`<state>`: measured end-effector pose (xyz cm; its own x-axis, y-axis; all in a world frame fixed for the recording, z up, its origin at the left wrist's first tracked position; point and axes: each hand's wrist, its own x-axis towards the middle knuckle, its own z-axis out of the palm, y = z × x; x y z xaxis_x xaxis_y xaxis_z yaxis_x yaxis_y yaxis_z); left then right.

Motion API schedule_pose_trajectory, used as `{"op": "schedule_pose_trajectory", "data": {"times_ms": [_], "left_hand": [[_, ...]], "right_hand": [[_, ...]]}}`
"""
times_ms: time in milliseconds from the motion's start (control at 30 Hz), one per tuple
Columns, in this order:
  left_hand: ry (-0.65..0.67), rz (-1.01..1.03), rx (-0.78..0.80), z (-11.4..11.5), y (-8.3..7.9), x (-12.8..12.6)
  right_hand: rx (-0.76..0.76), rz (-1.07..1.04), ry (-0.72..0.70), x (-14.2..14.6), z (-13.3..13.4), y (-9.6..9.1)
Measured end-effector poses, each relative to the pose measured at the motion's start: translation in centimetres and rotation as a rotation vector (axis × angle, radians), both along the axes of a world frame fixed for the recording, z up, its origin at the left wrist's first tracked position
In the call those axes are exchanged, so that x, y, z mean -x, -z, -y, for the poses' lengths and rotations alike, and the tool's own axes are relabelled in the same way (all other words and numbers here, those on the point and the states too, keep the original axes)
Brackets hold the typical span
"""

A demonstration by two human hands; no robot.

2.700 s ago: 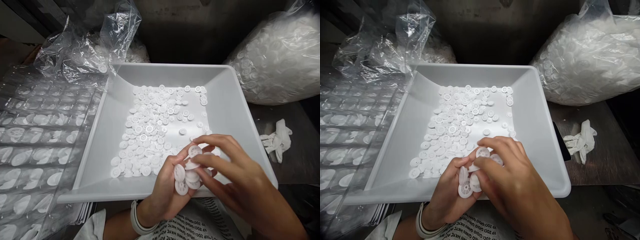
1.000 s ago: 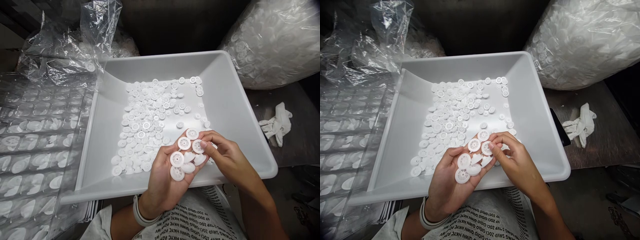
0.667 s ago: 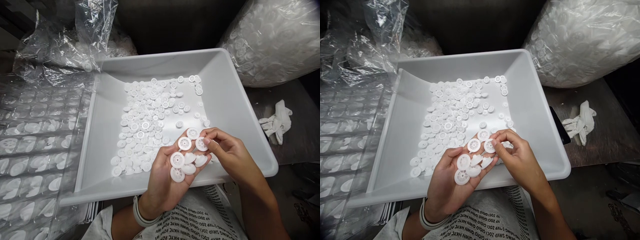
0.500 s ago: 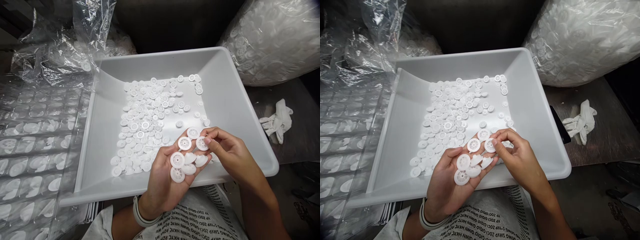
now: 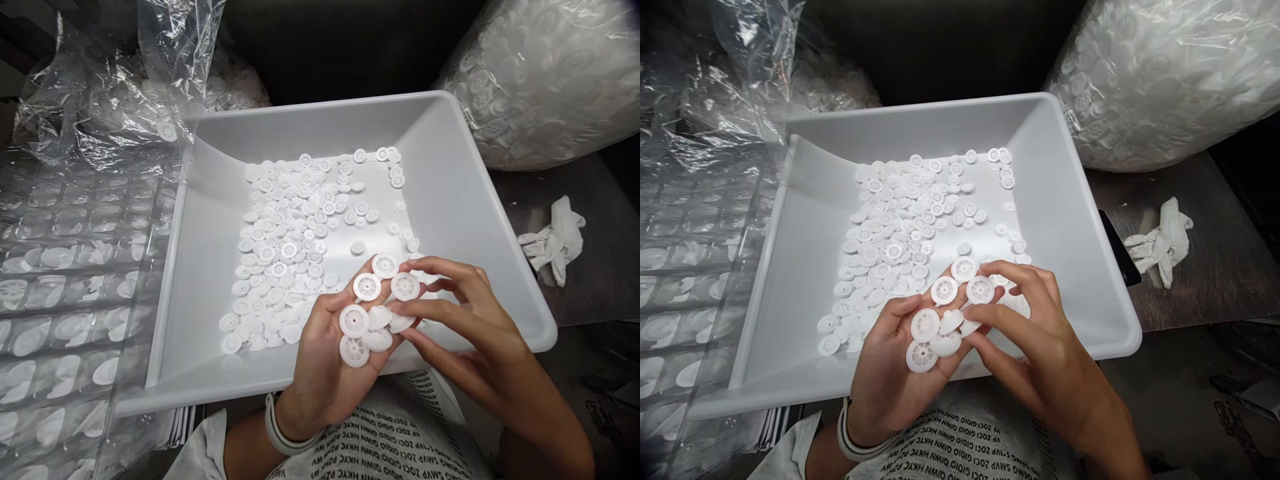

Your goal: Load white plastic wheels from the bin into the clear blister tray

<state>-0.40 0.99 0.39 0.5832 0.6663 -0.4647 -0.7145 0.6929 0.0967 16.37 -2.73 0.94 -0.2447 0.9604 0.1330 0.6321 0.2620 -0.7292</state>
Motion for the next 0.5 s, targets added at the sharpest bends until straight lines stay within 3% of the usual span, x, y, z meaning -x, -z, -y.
{"op": "schedule_pose_trajectory", "data": {"times_ms": [233, 333, 500], "left_hand": [[-0.024, -0.007, 0.026, 0.1, -0.1, -0.1], [-0.037, 0.007, 0.037, 0.1, 0.0, 0.0], [-0.070, 0.007, 0.063, 0.1, 0.1, -0.1]], "right_hand": [[0.127, -0.294, 0.305, 1.5, 0.2, 1.0], [0.126, -0.270, 0.354, 2.1, 0.2, 1.4], [0.013, -0.060, 0.447, 2.7, 0.3, 1.5]]}}
